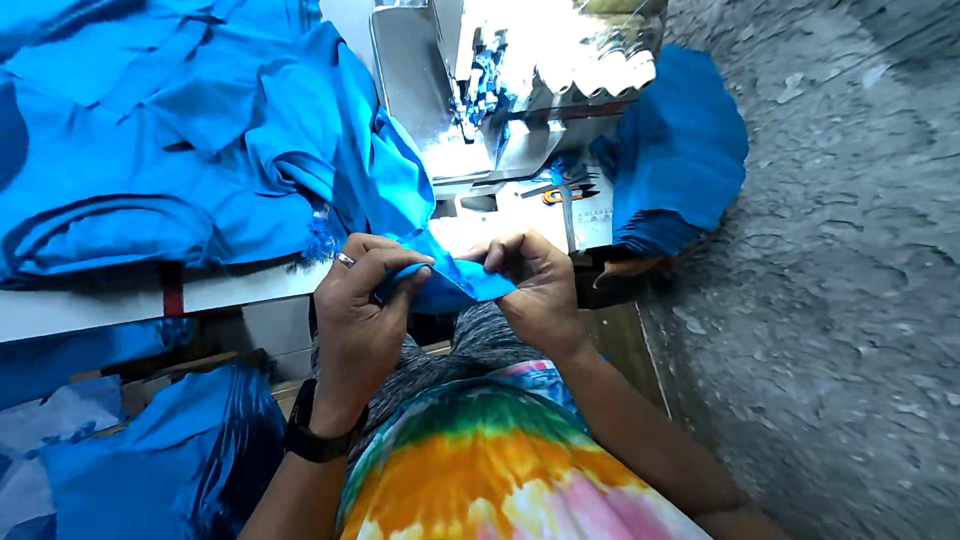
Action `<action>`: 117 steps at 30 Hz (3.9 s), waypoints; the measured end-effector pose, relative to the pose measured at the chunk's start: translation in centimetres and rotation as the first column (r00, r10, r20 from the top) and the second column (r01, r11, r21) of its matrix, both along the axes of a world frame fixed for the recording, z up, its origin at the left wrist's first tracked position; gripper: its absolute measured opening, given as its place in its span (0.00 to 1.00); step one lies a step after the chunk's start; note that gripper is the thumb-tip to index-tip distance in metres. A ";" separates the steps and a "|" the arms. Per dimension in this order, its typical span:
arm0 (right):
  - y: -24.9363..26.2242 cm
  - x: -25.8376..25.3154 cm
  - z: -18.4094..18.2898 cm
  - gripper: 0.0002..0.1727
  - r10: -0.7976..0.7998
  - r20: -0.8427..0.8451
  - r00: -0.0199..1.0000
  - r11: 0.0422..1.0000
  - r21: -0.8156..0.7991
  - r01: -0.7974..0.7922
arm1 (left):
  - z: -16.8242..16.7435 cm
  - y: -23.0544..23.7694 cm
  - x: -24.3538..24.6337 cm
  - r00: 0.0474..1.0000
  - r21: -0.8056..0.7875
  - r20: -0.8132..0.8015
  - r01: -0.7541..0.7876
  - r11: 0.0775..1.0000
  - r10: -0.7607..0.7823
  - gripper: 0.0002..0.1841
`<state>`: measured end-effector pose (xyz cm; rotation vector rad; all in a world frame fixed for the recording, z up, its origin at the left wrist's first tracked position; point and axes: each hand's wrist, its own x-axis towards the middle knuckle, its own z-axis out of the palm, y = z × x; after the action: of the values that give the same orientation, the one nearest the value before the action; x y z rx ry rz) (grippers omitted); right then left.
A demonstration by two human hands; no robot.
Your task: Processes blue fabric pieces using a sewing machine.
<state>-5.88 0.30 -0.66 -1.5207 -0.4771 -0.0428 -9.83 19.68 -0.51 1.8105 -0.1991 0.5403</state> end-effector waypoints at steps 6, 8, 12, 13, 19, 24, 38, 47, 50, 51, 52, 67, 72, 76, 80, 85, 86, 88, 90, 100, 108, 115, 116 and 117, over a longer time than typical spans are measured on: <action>1.4 -0.2 -0.3 0.09 -0.100 -0.158 0.982 0.994 -0.062 0.091 | 0.3 -1.5 0.7 0.977 -0.022 -0.138 -0.165 0.986 0.161 0.07; 2.2 -0.2 -0.7 0.12 -0.182 -0.134 0.974 0.982 -0.080 0.172 | 0.0 -1.9 0.9 0.960 -0.021 -0.183 -0.221 0.975 0.214 0.08; 2.5 -0.2 -1.3 0.15 -0.231 -0.111 0.967 0.963 -0.167 0.211 | -0.5 -1.6 1.2 0.938 0.013 -0.205 -0.284 0.959 0.281 0.09; 2.5 -0.2 -1.4 0.15 -0.233 -0.117 0.965 0.961 -0.178 0.210 | -0.6 -1.7 1.2 0.936 0.017 -0.207 -0.287 0.958 0.284 0.09; 2.2 -0.1 -1.7 0.16 -0.243 -0.149 0.959 0.960 -0.178 0.216 | -0.8 -1.8 1.3 0.933 0.021 -0.234 -0.276 0.961 0.273 0.09; 2.1 0.0 -2.0 0.15 -0.243 -0.162 0.956 0.962 -0.167 0.216 | -0.9 -1.8 1.4 0.930 0.025 -0.246 -0.274 0.961 0.272 0.09; 2.2 -0.2 -2.4 0.15 -0.258 -0.133 0.957 0.954 -0.194 0.230 | -1.2 -1.7 1.3 0.932 0.066 -0.194 -0.299 0.952 0.306 0.09; 2.3 -0.2 -2.6 0.16 -0.257 -0.140 0.956 0.956 -0.182 0.230 | -1.4 -1.6 1.3 0.927 0.064 -0.201 -0.309 0.949 0.315 0.09; 2.4 -0.2 -2.6 0.15 -0.254 -0.130 0.958 0.955 -0.193 0.227 | -1.5 -1.4 1.3 0.928 0.073 -0.198 -0.308 0.949 0.316 0.09; 2.4 -0.2 -2.6 0.15 -0.254 -0.130 0.959 0.954 -0.196 0.226 | -1.6 -1.4 1.3 0.927 0.073 -0.200 -0.308 0.949 0.316 0.09; 2.4 -0.2 -2.6 0.15 -0.254 -0.132 0.958 0.954 -0.194 0.226 | -1.6 -1.4 1.2 0.926 0.072 -0.203 -0.310 0.948 0.318 0.09; -1.5 -1.1 -1.1 0.14 -0.206 -0.032 0.978 0.956 -0.220 0.194 | -0.4 -1.9 -1.9 0.928 0.269 0.001 0.357 0.894 -0.371 0.12; -2.8 -1.1 -1.3 0.13 -0.081 -0.245 0.966 0.997 -0.013 0.080 | 0.4 0.0 0.1 0.947 0.147 -0.001 0.316 0.937 -0.320 0.09; -2.9 -1.3 -1.4 0.14 -0.064 -0.246 0.967 0.997 0.014 0.070 | 1.6 0.4 2.9 0.976 0.426 -0.011 0.203 0.882 -0.220 0.16; -3.2 -1.2 -1.1 0.14 -0.049 -0.233 0.971 0.999 0.001 0.050 | 1.3 -0.1 5.0 0.953 0.550 -0.107 0.294 0.782 -0.283 0.22; -3.5 -1.3 -0.8 0.14 -0.050 -0.252 0.966 0.999 0.008 0.054 | 1.3 -0.7 5.6 0.932 0.598 -0.147 0.351 0.720 -0.331 0.22; -3.6 -1.3 -0.8 0.14 -0.051 -0.255 0.965 0.998 0.007 0.055 | 1.3 -0.8 5.7 0.928 0.620 -0.152 0.358 0.698 -0.340 0.23; -3.6 -1.4 -0.7 0.14 -0.061 -0.261 0.964 0.998 -0.003 0.062 | 1.5 -1.0 6.0 0.917 0.686 -0.179 0.376 0.623 -0.357 0.27; -3.8 -1.5 -0.8 0.13 -0.056 -0.260 0.964 0.998 -0.006 0.056 | 1.6 -1.3 6.2 0.914 0.778 -0.210 0.372 0.506 -0.348 0.29; -7.3 2.3 -3.4 0.29 0.577 -0.362 0.733 0.805 0.403 -0.435 | 3.0 2.3 7.9 0.873 0.737 -0.289 0.464 0.491 -0.393 0.16; -2.9 5.3 3.0 0.04 0.249 -0.129 0.960 0.844 -0.457 -0.280 | 3.4 2.8 8.5 0.903 0.676 -0.134 0.385 0.628 -0.409 0.13; -2.5 6.3 6.6 0.05 0.289 -0.033 0.957 0.756 -0.605 -0.249 | 3.3 5.3 8.5 0.897 0.434 -0.123 0.433 0.791 -0.424 0.06; -2.1 6.4 6.5 0.04 0.271 -0.039 0.962 0.780 -0.576 -0.243 | 3.1 5.8 8.2 0.891 0.322 -0.130 0.453 0.831 -0.436 0.04; -1.4 6.4 6.3 0.04 0.242 -0.047 0.969 0.817 -0.530 -0.230 | 3.0 6.5 8.1 0.884 0.206 -0.152 0.466 0.861 -0.442 0.04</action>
<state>0.56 -1.13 5.60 -1.9948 -0.7368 0.2922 -1.77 26.15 2.50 1.9301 -0.6294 0.0887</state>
